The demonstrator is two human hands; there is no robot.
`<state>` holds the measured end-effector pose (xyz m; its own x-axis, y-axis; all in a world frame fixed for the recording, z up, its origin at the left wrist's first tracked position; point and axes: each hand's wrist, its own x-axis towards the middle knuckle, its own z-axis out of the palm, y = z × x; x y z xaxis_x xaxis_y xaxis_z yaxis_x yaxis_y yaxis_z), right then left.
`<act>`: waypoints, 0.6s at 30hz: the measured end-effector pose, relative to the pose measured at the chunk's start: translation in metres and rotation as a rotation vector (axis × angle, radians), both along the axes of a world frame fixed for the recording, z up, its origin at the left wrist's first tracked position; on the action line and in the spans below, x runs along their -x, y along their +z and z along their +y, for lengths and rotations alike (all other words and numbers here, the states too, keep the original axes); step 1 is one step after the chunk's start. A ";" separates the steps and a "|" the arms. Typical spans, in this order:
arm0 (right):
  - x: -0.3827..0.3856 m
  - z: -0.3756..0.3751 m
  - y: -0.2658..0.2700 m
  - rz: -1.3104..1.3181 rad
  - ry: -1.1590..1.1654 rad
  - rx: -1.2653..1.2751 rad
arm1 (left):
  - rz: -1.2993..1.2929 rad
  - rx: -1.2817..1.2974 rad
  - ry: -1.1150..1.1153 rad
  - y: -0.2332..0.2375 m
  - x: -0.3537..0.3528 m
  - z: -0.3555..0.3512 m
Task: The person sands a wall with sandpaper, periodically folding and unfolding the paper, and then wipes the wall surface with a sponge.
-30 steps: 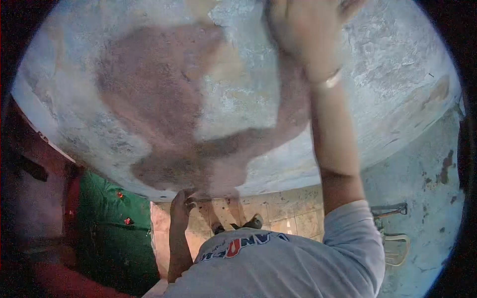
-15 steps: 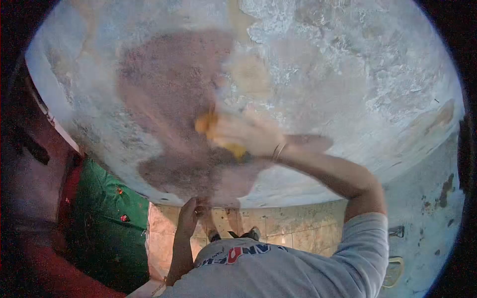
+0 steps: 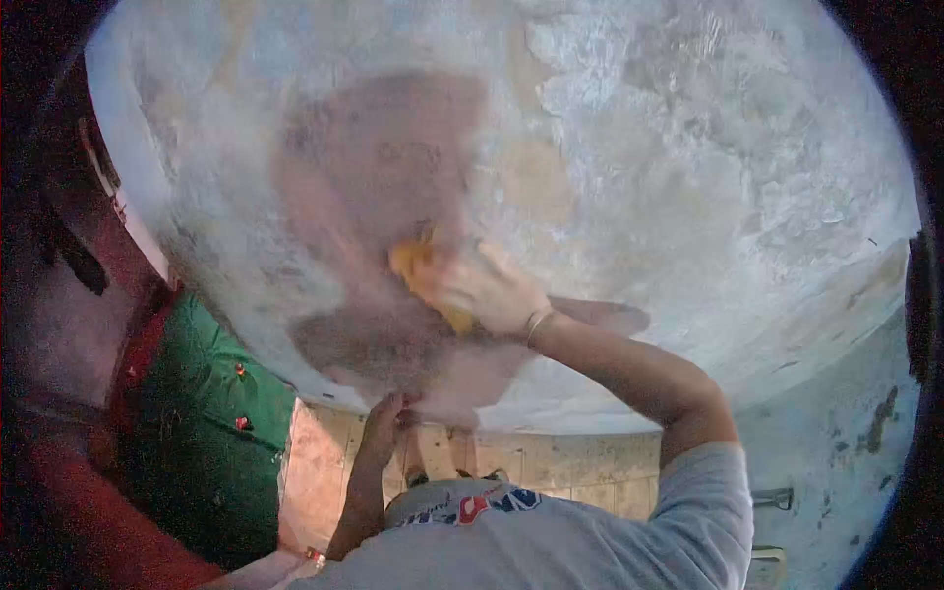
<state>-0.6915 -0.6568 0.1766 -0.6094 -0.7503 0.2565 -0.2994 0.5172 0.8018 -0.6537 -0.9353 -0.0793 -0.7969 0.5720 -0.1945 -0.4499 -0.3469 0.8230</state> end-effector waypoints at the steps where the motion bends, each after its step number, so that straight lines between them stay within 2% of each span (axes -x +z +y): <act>1: -0.003 0.013 -0.017 -0.009 0.050 -0.081 | 0.047 -0.042 -0.001 0.006 -0.005 0.000; 3: -0.002 0.045 -0.014 0.014 0.160 -0.264 | -0.042 0.036 0.005 0.008 -0.006 -0.004; 4: -0.014 0.017 0.059 -0.138 -0.088 -0.162 | -0.088 0.075 0.011 0.008 -0.006 -0.005; 6: 0.009 0.047 0.158 -0.038 -0.051 0.279 | -0.088 0.029 0.031 0.008 -0.008 -0.010; 8: -0.013 0.027 0.309 0.242 -0.716 0.417 | -0.105 0.058 0.051 0.014 -0.008 -0.011; 10: -0.036 0.071 0.389 0.957 0.165 0.293 | -0.125 0.166 0.068 0.026 -0.008 -0.007; 11: -0.039 0.117 0.406 1.131 0.181 0.274 | -0.103 0.139 0.077 0.022 -0.006 -0.008; 12: -0.046 0.117 0.412 1.303 0.204 0.246 | -0.081 0.105 0.086 0.013 -0.007 -0.009; 13: -0.041 0.116 0.396 1.216 0.216 0.597 | -0.062 0.068 0.097 0.003 -0.009 -0.011; 14: -0.045 0.074 0.355 1.103 0.219 0.943 | -0.085 0.050 0.069 -0.008 -0.011 -0.015; 15: -0.039 0.114 0.296 1.068 -0.466 0.557 | -0.106 0.033 0.040 -0.019 -0.011 -0.021; 16: -0.037 0.063 0.236 0.950 -0.591 0.208 | -0.121 0.015 0.013 -0.024 -0.007 -0.021; 17: -0.022 0.057 0.151 0.565 -0.462 0.530 | -0.105 0.063 0.020 -0.019 -0.004 -0.018; 18: -0.033 0.038 0.084 0.335 -0.454 0.346 | -0.094 0.114 0.027 -0.009 -0.008 -0.017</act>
<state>-0.6586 -0.6192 0.2604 -0.6914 -0.2781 0.6668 0.2456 0.7775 0.5789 -0.6454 -0.9522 -0.0886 -0.7869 0.5203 -0.3318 -0.5186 -0.2663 0.8125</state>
